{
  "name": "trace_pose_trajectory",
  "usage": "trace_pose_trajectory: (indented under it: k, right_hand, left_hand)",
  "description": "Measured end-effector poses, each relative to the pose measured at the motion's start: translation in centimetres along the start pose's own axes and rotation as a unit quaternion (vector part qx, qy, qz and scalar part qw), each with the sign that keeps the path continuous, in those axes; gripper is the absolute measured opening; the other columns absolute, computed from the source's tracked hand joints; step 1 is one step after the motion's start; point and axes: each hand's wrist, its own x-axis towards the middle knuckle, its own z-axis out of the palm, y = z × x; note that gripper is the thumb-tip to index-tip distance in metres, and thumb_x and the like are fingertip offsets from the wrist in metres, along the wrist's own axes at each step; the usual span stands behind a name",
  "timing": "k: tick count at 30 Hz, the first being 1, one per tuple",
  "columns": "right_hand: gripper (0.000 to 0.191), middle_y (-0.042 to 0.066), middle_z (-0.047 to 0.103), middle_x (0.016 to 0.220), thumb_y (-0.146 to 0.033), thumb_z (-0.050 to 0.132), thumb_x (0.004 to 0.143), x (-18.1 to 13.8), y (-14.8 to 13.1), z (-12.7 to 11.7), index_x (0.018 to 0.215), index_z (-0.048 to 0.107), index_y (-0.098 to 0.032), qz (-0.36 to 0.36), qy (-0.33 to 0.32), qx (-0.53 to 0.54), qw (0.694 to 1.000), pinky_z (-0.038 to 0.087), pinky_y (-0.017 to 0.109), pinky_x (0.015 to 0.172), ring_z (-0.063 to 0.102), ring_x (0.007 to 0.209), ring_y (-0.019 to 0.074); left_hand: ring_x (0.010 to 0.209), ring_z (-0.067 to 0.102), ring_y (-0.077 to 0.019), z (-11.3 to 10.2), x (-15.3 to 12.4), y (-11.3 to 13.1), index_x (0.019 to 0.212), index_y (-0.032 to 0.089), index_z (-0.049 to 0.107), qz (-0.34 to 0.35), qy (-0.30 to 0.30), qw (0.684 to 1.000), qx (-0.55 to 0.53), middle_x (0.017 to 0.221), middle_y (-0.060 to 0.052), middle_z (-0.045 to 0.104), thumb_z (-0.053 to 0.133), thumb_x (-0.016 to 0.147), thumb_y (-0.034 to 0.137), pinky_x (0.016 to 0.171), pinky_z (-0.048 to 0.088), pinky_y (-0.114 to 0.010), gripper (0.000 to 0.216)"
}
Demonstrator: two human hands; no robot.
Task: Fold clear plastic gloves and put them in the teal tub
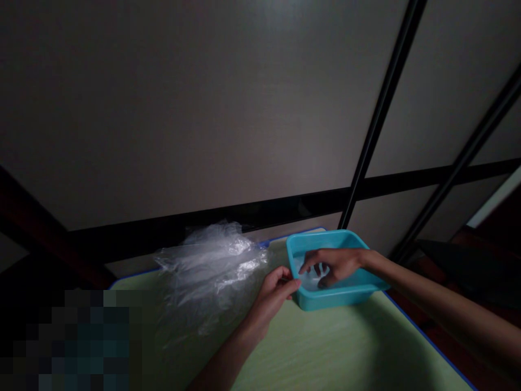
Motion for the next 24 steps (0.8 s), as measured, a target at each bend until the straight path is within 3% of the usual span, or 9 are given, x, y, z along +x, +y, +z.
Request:
trace_pose_trajectory:
  k: [6,9,12,17,20,24]
  right_hand:
    - [0.046,0.004,0.059,0.082,-0.003,0.059,0.057,0.2,-0.2,0.8,0.1,0.064,-0.017,0.006,-0.01,-0.01,1.0,0.044,0.025,0.057,0.052,0.063,0.0127]
    - [0.046,0.007,0.059,0.092,-0.006,0.061,0.059,-0.5,-0.7,0.4,0.104,0.061,-0.016,0.023,0.013,-0.016,1.0,0.046,0.028,0.062,0.055,0.069,0.0142]
    - [0.041,0.009,0.059,0.1,-0.01,0.059,0.064,-1.6,-1.1,-0.3,0.105,0.06,-0.015,0.039,0.048,-0.031,0.998,0.047,0.028,0.065,0.057,0.073,0.0149]
    - [0.028,0.006,0.062,0.093,-0.015,0.052,0.074,-3.5,-2.4,-0.4,0.1,0.06,-0.017,0.046,0.152,-0.106,0.982,0.046,0.028,0.067,0.058,0.075,0.0157]
    - [0.022,0.006,0.062,0.09,-0.017,0.046,0.08,-4.5,-4.2,0.7,0.098,0.059,-0.018,0.028,0.236,-0.166,0.957,0.044,0.03,0.07,0.057,0.079,0.0176]
    - [0.023,0.008,0.061,0.093,-0.018,0.043,0.084,-4.9,-7.7,3.5,0.1,0.058,-0.02,-0.023,0.234,-0.21,0.949,0.042,0.032,0.073,0.056,0.085,0.0204]
  left_hand:
    - [0.066,0.05,-0.0131,0.2,-0.3,-0.1,0.068,0.016,0.051,0.002,0.015,1.0,0.005,0.065,0.002,0.052,0.061,0.063,0.033,0.059,0.037,-0.021,0.02]
    - [0.069,0.054,-0.0138,0.1,-0.6,-0.4,0.072,0.017,0.051,0.001,0.021,1.0,0.019,0.068,0.001,0.055,0.056,0.068,0.038,0.059,0.039,-0.021,0.022]
    - [0.07,0.058,-0.0144,-0.8,-0.8,-1.0,0.075,0.017,0.051,0.038,0.036,0.994,0.099,0.072,-0.001,0.058,0.045,0.076,0.038,0.057,0.042,-0.021,0.023]
    - [0.07,0.055,-0.0164,-5.1,-0.6,-1.8,0.068,0.018,0.049,0.12,0.127,0.956,0.234,0.071,0.0,0.054,0.052,0.068,0.023,0.057,0.042,-0.023,0.006]
    - [0.084,0.05,-0.0208,-8.7,-0.5,-1.9,0.074,0.02,0.051,0.165,0.211,0.912,0.311,0.084,-0.002,0.05,0.052,0.065,0.014,0.071,0.042,-0.031,0.011]
    - [0.101,0.042,-0.0256,-12.1,-0.4,-1.7,0.091,0.02,0.056,0.191,0.246,0.861,0.402,0.097,-0.005,0.05,0.056,0.065,0.01,0.088,0.033,-0.039,0.027]
